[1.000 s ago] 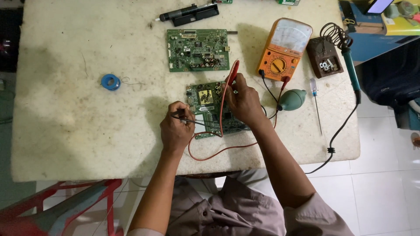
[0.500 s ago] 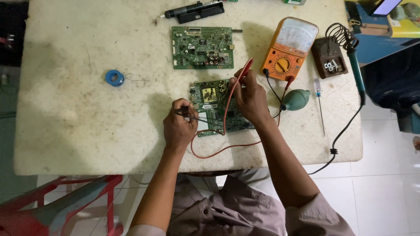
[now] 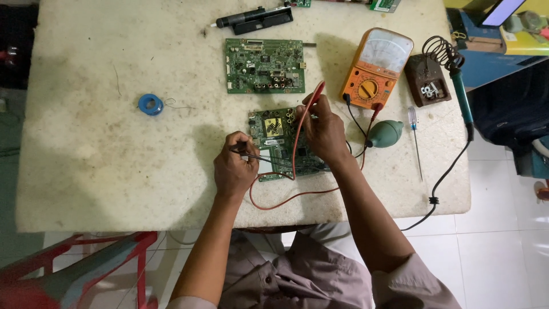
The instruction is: The person uses a multimeter to test a green circuit board on a workbench. They hold the board and touch various points on its surface with the multimeter probes, flipping the board over to test both sides.
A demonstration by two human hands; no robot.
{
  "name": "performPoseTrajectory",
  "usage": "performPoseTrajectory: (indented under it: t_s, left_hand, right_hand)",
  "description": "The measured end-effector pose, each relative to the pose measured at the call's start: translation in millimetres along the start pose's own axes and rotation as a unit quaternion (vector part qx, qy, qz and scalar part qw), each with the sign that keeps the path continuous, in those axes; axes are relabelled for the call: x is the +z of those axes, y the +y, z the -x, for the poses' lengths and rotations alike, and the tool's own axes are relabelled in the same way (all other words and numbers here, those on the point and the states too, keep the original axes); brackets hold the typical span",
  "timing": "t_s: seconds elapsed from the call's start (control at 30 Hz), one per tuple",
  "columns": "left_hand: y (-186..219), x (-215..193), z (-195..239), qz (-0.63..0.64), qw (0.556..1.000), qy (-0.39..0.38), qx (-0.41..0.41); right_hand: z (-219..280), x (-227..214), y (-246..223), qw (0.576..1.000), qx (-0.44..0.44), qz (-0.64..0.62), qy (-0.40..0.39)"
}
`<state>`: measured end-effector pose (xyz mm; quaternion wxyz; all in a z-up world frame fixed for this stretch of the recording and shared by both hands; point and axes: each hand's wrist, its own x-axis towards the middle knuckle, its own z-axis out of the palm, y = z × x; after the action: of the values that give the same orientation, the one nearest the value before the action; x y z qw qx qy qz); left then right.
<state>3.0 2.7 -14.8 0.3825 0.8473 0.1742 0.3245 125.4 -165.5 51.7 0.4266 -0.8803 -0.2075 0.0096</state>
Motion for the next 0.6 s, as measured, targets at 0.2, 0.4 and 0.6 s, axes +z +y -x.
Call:
performPoseTrajectory:
  t_s: [0.2, 0.4, 0.6]
  left_hand:
    - [3, -2, 0, 0.006, 1.000, 0.015, 0.003]
    - [5, -2, -2, -0.002, 1.000, 0.018, 0.021]
    - [0, 6, -2, -0.034, 0.998, 0.050, 0.026]
  right_hand:
    - [1, 3, 1, 0.998, -0.033, 0.061, 0.008]
    - [-6, 12, 17, 0.993, -0.037, 0.114, 0.016]
    - [2, 21, 19, 0.990, -0.035, 0.097, 0.095]
